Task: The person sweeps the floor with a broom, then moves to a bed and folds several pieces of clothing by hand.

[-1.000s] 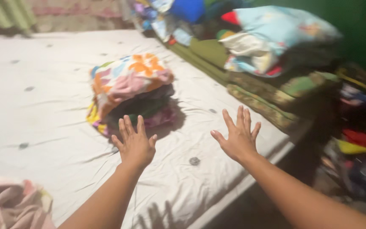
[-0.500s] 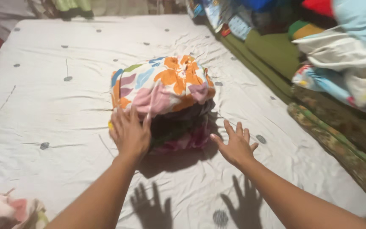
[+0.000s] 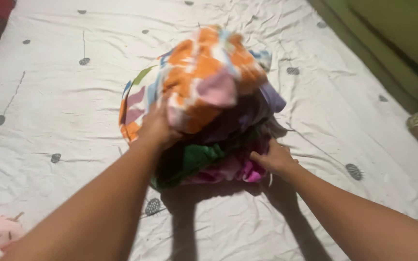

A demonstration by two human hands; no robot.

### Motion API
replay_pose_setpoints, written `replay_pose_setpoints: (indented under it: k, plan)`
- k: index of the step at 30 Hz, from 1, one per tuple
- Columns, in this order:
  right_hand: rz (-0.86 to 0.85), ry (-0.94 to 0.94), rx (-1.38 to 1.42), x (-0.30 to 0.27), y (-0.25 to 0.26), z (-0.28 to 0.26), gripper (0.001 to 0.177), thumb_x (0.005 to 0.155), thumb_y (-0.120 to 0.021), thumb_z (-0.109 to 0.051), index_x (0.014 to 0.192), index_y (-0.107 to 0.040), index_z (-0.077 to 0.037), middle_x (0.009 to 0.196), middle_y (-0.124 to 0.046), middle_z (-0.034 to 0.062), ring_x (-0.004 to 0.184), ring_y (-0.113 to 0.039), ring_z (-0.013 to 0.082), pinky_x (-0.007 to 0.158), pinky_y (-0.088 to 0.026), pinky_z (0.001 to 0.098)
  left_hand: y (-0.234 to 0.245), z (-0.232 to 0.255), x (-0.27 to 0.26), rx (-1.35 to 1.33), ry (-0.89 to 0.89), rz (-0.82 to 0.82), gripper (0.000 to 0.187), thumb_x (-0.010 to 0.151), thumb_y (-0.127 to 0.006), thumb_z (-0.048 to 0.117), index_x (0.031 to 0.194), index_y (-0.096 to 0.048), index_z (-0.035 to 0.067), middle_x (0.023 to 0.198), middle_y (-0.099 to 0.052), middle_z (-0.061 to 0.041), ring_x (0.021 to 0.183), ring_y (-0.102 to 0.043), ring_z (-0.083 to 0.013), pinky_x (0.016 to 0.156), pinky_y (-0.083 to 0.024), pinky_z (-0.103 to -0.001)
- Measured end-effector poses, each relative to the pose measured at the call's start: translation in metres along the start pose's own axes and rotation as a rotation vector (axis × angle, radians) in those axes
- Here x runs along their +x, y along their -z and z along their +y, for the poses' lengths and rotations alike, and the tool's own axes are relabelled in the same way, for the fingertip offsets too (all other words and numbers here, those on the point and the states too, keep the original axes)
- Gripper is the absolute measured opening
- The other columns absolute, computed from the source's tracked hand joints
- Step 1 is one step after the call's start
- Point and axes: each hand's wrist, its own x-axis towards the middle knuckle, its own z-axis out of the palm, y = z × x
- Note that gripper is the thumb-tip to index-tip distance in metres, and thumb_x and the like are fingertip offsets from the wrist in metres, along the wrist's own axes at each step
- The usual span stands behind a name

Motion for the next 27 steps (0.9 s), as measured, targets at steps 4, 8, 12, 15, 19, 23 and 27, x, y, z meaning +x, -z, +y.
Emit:
replay_pose_setpoints:
  k: [4,8,12,15,19,23,27]
  plan:
    - [-0.007,0.053,0.164,0.041,-0.044,0.012,0.081,0.075,-0.082,-0.034,0.143,-0.05,-0.003,0.119,-0.072,0.0226,0.11,-0.072,0.0354,0.096,-0.058,0.0412,-0.01,-0.081,0.011,-0.043,-0.418,-0.075,0.046,0.07,-0.063,0.002,0.109,-0.083,0.016,0.113,-0.082,-0.012,0.1,-0.079,-0.0255,0.091,-0.063,-0.034]
    - [-0.089,-0.057,0.309,0.036,-0.054,-0.011,0.056,0.079,-0.08,-0.028,0.128,-0.071,-0.004,0.118,-0.076,0.018,0.107,-0.074,0.029,0.092,-0.059,0.0395,-0.023,-0.085,-0.005,0.022,-0.005,-0.013,0.046,0.079,-0.07,0.008,0.125,-0.07,0.009,0.13,-0.065,-0.022,0.119,-0.063,-0.0397,0.099,-0.052,-0.047]
    - [-0.062,-0.145,0.54,0.035,-0.042,-0.04,0.051,0.08,-0.079,-0.024,0.126,-0.069,-0.004,0.117,-0.074,0.0153,0.104,-0.072,0.0274,0.088,-0.058,0.0405,-0.016,-0.06,-0.008,0.113,-0.388,0.449,0.086,0.058,-0.074,0.004,0.14,-0.048,0.005,0.149,-0.043,-0.03,0.131,-0.044,-0.0517,0.102,-0.039,-0.053]
    - [-0.034,-0.189,0.646,0.044,-0.039,-0.046,0.046,0.081,-0.074,-0.017,0.123,-0.069,0.0,0.113,-0.074,0.0172,0.1,-0.072,0.0288,0.084,-0.057,0.0419,-0.01,-0.039,-0.01,0.071,-0.588,0.522,0.088,0.061,-0.07,0.001,0.144,-0.044,0.007,0.152,-0.043,-0.032,0.135,-0.045,-0.0511,0.107,-0.039,-0.052]
    - [0.016,-0.218,0.767,0.042,-0.039,-0.043,0.038,0.082,-0.068,-0.007,0.118,-0.068,0.006,0.107,-0.074,0.0197,0.095,-0.072,0.0307,0.078,-0.056,0.0438,0.011,-0.023,-0.022,-0.088,-0.192,0.106,0.075,0.076,-0.066,0.002,0.148,-0.047,0.011,0.13,-0.064,-0.02,0.117,-0.062,-0.0421,0.097,-0.049,-0.052]
    - [0.131,-0.207,0.715,0.013,-0.021,-0.035,0.032,0.082,-0.062,0.003,0.113,-0.068,0.011,0.101,-0.073,0.0222,0.089,-0.072,0.0325,0.073,-0.055,0.0457,0.026,-0.021,-0.03,-0.205,-0.229,0.116,0.086,0.072,-0.064,0.0,0.155,-0.043,0.013,0.113,-0.069,-0.019,0.103,-0.069,-0.0377,0.089,-0.055,-0.048]
    - [0.218,-0.163,0.676,-0.035,0.002,-0.03,0.03,0.08,-0.057,0.005,0.107,-0.069,0.013,0.096,-0.073,0.0235,0.085,-0.071,0.0336,0.072,-0.054,0.0464,0.018,-0.013,-0.052,-0.01,-0.483,0.24,0.077,0.062,-0.074,-0.003,0.135,-0.051,0.002,0.125,-0.059,-0.023,0.108,-0.061,-0.0477,0.085,-0.05,-0.055]
